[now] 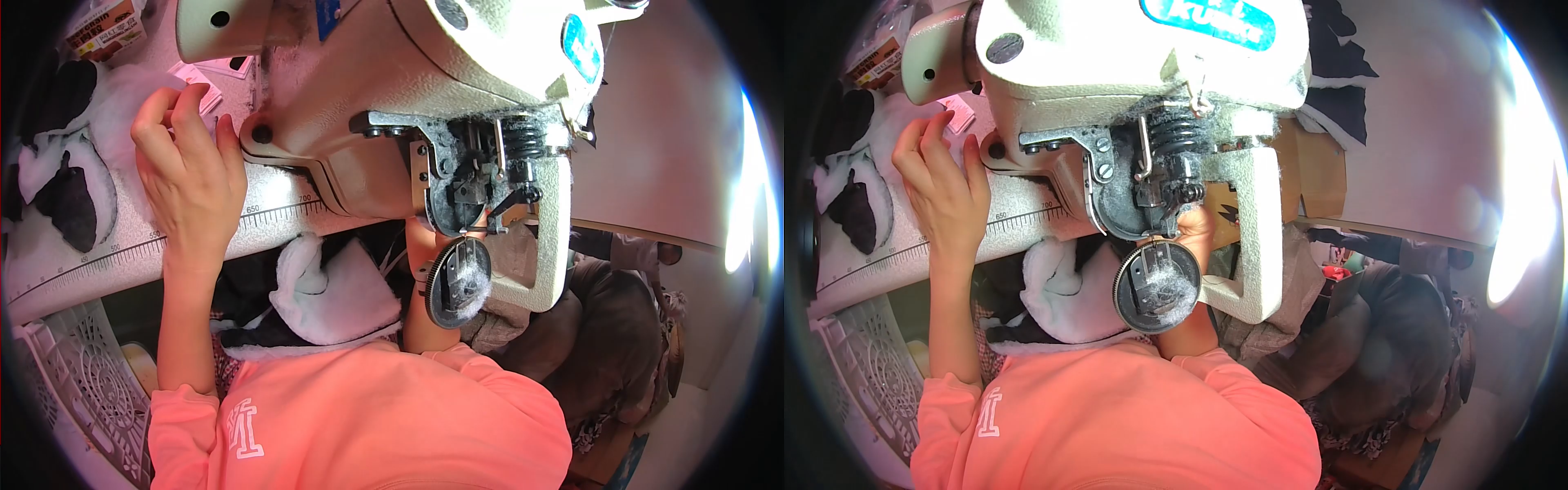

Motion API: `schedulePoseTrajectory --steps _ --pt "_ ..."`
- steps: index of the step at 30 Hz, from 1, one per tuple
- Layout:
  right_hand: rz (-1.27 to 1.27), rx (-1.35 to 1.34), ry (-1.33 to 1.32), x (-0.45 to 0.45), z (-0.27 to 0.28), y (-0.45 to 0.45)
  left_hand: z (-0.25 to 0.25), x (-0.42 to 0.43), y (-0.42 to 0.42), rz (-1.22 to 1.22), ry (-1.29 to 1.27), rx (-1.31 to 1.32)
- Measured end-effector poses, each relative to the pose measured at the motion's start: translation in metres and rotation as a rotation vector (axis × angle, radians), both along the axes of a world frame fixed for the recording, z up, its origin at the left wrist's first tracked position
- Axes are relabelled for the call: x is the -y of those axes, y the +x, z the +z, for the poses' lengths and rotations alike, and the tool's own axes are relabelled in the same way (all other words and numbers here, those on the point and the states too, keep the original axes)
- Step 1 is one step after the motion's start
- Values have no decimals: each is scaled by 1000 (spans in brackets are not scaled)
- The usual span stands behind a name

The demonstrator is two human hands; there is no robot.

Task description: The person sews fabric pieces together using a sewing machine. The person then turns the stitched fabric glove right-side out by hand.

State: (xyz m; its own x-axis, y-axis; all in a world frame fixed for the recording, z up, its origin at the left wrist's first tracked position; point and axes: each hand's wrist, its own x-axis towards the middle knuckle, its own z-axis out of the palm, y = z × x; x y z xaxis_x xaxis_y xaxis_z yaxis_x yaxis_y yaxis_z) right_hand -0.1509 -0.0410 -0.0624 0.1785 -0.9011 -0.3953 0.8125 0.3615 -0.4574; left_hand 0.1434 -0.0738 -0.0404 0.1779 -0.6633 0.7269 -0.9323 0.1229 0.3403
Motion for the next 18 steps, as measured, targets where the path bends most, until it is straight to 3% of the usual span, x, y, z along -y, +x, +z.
schedulePoseTrajectory --steps 4,8,10,13,14,15,17,18 --pt "21 -27 9 -2 -5 -6 1 0 0 7 13 2" --pt "14 -203 -165 -9 -3 1 1 -3 3 -8 -23 -32" --pt "-47 -311 -249 -3 14 23 5 -6 5 -145 -275 -70" --pt "-143 -486 -359 4 47 52 20 -32 5 -267 -280 -86" --pt "-58 -309 -239 12 62 52 27 -37 -1 -359 -250 -177" --pt "-58 -308 -235 12 61 53 32 -42 -12 -454 -222 -301" --pt "-59 -712 -845 11 59 55 41 -47 -31 -601 -136 -406" --pt "-76 -775 -674 4 70 61 44 -47 -39 -634 -127 -436"
